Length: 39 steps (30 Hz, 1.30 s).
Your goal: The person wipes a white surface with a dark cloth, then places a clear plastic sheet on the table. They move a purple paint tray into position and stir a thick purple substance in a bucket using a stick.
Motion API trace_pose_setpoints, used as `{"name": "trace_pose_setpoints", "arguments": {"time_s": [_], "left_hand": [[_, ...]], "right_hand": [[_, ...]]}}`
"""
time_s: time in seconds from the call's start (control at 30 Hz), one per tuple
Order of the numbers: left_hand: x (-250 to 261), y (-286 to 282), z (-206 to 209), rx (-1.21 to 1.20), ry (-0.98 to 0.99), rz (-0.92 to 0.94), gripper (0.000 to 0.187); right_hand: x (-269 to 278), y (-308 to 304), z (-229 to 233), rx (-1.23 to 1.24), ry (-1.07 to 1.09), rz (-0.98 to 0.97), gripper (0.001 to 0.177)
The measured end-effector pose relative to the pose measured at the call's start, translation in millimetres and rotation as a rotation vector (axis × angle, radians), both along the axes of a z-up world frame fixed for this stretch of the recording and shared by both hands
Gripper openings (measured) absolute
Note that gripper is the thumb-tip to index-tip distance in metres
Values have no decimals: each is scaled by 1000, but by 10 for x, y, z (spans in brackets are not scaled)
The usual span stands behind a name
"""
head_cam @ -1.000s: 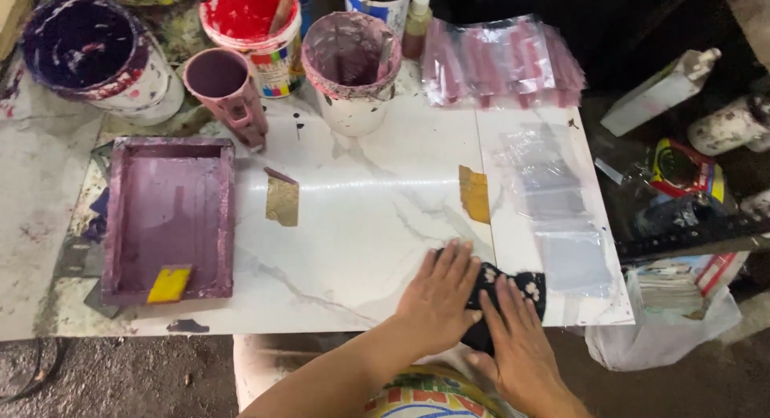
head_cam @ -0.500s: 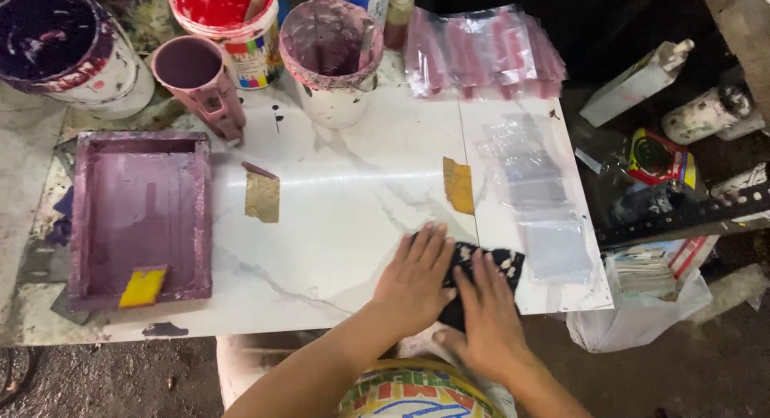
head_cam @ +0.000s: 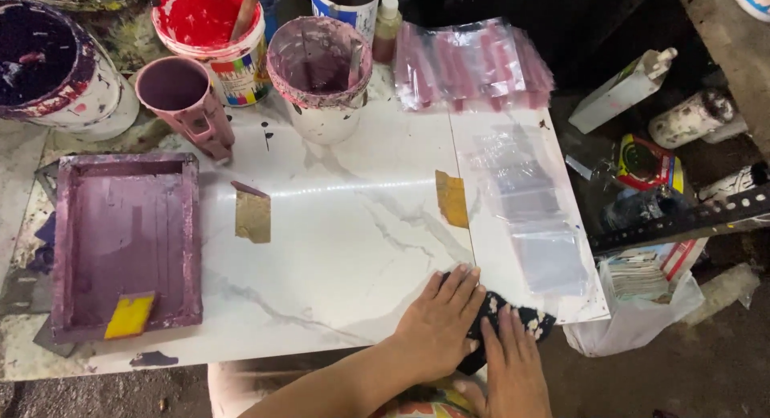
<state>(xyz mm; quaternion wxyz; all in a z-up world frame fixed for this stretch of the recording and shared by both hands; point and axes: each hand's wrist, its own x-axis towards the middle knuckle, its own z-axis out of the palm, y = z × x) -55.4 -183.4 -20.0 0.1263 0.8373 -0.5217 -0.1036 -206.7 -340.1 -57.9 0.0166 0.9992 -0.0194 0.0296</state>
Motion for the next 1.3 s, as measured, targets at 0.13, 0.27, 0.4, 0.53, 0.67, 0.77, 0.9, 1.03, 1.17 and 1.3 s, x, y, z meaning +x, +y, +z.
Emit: {"name": "trace_pose_setpoints", "arguments": {"time_s": [0.13,0.27,0.4,0.53,0.67,0.77,0.9,1.03,1.17,1.3], "left_hand": [[214,-27,198,94,130,18,80],[414,205,76,49,59,176,81],[367,782,-13,-138,-98,385,75],[225,1432,0,-156,-51,547,77],[40,1900,-1,-199,-19,784,87],[-101,2110,-41,-144,-41,884,90],[-261,2240,-200,257,-656,1032,127],[-439,2405,-176,320,-622,974,104],[-401,2333,-105,-274,2,1010,86],[-198,2124,-2,-334,156,944,82]], "right_hand": [[417,-71,209,143,82,6,102],[850,20,227,243,-69,190,73],[1320,515,332,337,16,186,63],[1621,1040,333,255,-18,495,69],[1891,1537,637,506,118,804,76],[2092,1813,771,702,195,943,75],[2191,2104,773,890,219,1056,79],[2094,2186,820,838,206,1087,85],[1920,1995,893,735,153,1180,78],[1926,1685,680,288,87,1173,89]]}}
